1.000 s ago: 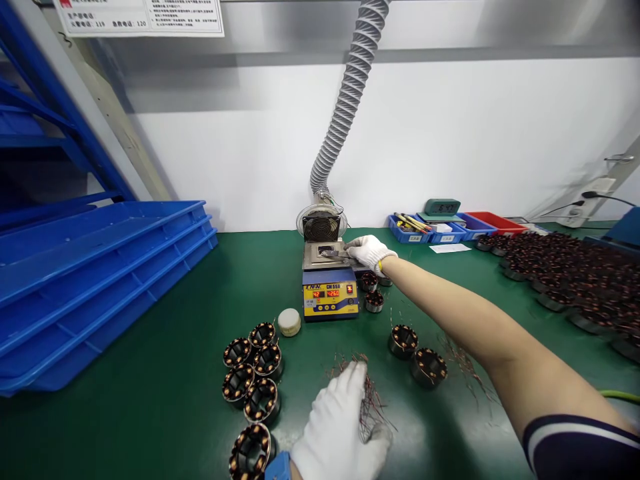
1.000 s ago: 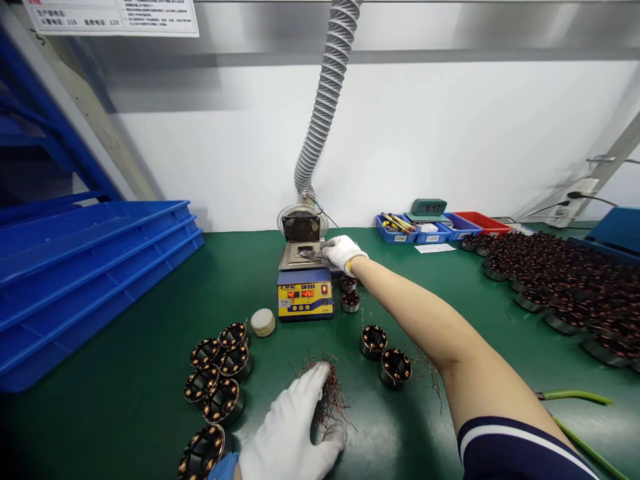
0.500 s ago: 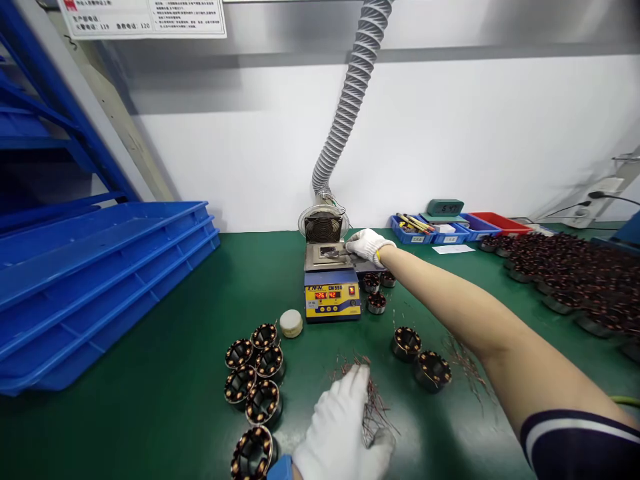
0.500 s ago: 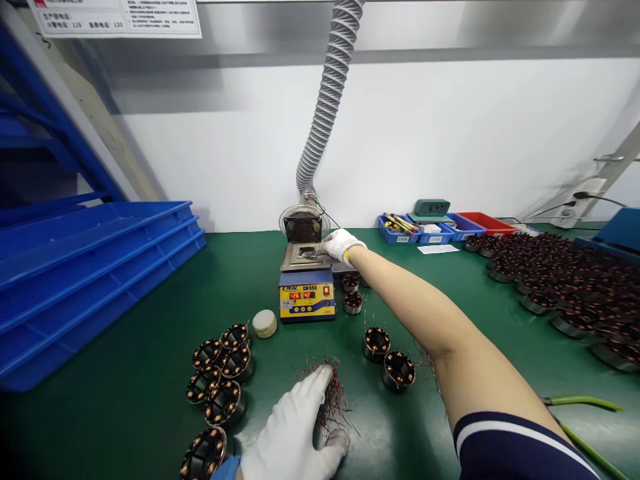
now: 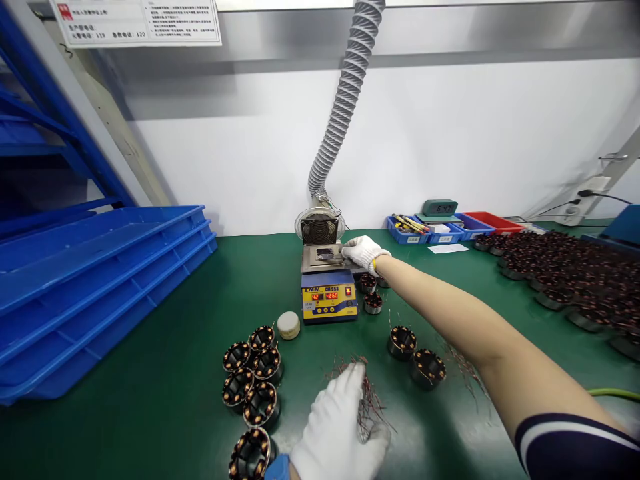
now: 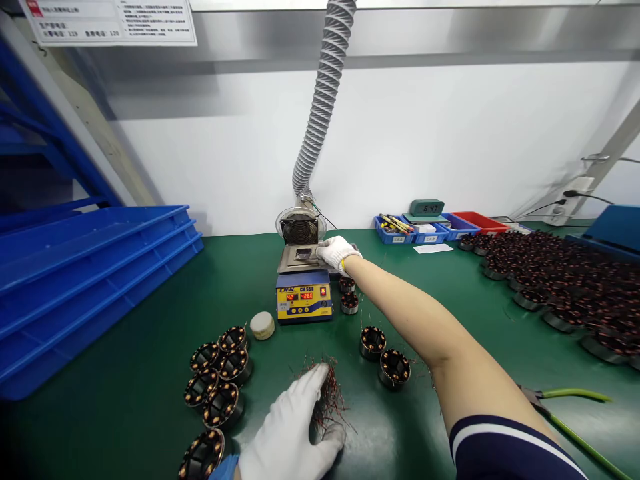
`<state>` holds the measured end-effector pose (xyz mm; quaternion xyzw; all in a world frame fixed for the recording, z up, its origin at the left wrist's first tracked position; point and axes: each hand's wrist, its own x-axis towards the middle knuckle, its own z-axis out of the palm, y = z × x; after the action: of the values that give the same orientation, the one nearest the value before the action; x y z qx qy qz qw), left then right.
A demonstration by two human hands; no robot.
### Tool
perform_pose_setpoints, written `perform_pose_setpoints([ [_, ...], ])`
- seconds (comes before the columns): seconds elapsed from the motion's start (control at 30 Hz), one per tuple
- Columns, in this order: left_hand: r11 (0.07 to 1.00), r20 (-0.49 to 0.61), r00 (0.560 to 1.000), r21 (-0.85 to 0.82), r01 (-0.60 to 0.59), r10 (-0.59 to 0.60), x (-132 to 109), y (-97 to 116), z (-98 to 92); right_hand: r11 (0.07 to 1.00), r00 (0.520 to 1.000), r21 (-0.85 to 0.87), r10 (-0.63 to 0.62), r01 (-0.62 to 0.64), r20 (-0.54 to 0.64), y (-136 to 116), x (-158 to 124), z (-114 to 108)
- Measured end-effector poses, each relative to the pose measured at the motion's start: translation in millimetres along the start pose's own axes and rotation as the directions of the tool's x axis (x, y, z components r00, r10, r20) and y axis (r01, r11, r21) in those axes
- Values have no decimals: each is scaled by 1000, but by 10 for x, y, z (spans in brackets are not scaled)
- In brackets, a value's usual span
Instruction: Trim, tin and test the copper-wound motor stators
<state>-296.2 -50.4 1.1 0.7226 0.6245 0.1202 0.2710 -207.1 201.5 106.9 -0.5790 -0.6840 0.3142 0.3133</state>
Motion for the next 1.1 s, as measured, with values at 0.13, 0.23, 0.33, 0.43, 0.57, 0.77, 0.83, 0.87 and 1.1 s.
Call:
perform_pose_setpoints([
  [0.13,999,7,1000,27,20,-20,-14,7,2,998,1000,62,-1,2,-4,86,-10,-70],
  [0.23,1000,-6,1000,26,11,-11,-10,9,0,998,999,50,-21,23,-43,252,41,-279],
  [0.33,1000,-33,999,16,-17,18,9,-21,34,999,992,-35,-35,31,-117,478,103,-533],
  [0.43,999,-64,997,18,-43,44,31,-74,100,980,978,-198,-57,17,-200,695,134,-651],
  [0.57,996,-121,989,38,-76,80,47,-123,152,903,963,-429,-147,36,-228,856,123,-508],
  [0.77,996,-142,987,51,-70,77,15,-66,78,817,942,-569,-258,94,-216,799,86,-429],
  [0.83,997,-131,989,39,-65,70,-10,-45,64,810,935,-567,-303,149,-186,750,33,-466],
  [0.87,997,-130,989,33,-72,76,-23,-44,65,806,933,-561,-327,190,-153,725,-9,-466],
  [1.1,973,-253,940,35,-229,230,-40,-101,76,528,829,-684,-519,503,208,518,-438,-40],
])
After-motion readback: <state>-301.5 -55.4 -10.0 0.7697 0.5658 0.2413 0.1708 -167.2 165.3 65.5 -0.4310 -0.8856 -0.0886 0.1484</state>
